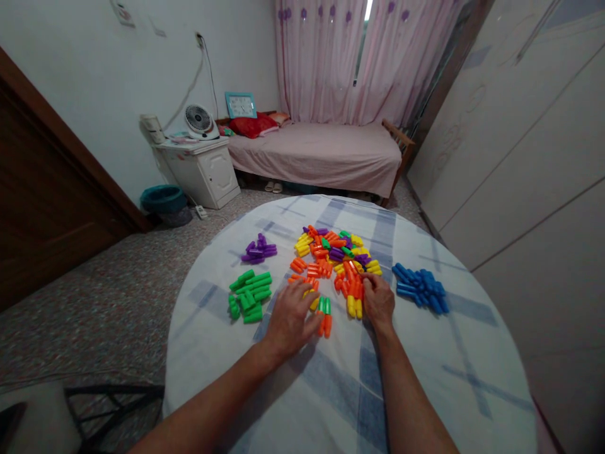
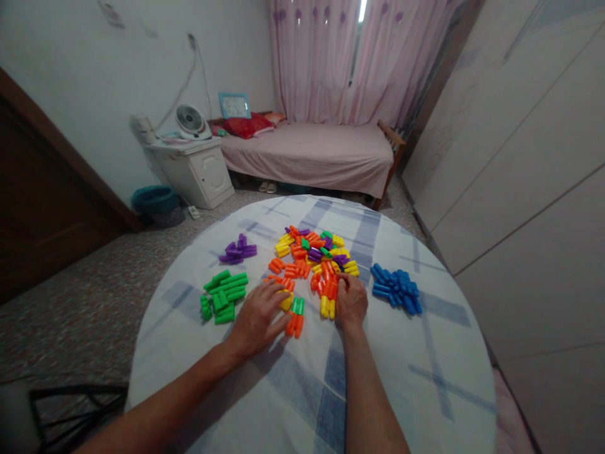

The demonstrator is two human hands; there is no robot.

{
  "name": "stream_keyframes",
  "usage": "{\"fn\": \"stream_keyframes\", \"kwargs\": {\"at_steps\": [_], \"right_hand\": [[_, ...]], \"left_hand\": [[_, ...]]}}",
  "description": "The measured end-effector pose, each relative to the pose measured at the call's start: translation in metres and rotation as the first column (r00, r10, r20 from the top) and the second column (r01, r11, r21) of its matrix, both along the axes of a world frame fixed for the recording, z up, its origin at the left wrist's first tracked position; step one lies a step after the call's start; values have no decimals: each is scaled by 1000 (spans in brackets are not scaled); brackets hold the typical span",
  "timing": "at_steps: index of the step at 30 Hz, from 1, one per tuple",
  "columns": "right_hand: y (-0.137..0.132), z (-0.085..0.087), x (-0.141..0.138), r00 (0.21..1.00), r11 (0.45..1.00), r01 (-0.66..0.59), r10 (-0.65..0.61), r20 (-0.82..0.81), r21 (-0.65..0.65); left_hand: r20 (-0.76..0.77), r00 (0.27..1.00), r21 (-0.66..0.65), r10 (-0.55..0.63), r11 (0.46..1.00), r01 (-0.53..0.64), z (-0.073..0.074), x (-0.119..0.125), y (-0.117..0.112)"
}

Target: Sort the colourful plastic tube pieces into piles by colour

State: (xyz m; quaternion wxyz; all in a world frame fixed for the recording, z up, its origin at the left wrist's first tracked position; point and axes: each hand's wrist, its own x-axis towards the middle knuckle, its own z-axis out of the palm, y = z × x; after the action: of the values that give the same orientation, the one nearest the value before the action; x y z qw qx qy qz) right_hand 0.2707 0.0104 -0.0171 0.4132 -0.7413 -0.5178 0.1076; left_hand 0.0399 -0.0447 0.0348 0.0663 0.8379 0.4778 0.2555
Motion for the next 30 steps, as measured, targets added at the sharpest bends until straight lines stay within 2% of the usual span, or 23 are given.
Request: {"fn": "stream_keyframes", "kwargs": {"at_steps": [4,8,12,16,18,21,24,26,28,30], "right_hand": [[0,-1,0,1000,1000,-11,11,-12,28],[0,-2,0,1000,999,-20,21,-17,40],[0,-1,0,1000,999,-20,20,-21,40],[0,0,0,1000,1000,-7,7,-13,27],[0,-1,0,1000,1000,-4,4,-5,23],[0,-1,0,1000,1000,-7,7,2,22],[0,0,0,1000,1000,-6,6,1,11],[0,0,0,1000,1000,-3,3,-1,6],[0,0,0,1000,1000,1,-1,-2,2],[0,0,0,1000,1000,8,-8,-2,-5]], "left_hand": [[-179,984,-98,-6,995,-11,4,40,11],[-295,955,-157,0,986,-49,6,55,18],[-275,961,-153,3,987,-47,-1,56,24],[-211,976,-139,-47,990,17,-10,51,27],[-131,989,-105,-70,993,57,-14,48,29],[108,985,-69,-135,987,142,-17,43,30],[357,920,-23,-163,983,183,-9,29,29],[440,890,27,-117,993,117,-1,10,27],[457,889,71,-15,997,-19,6,-16,24],[421,900,106,116,979,-175,8,-46,23]]}}
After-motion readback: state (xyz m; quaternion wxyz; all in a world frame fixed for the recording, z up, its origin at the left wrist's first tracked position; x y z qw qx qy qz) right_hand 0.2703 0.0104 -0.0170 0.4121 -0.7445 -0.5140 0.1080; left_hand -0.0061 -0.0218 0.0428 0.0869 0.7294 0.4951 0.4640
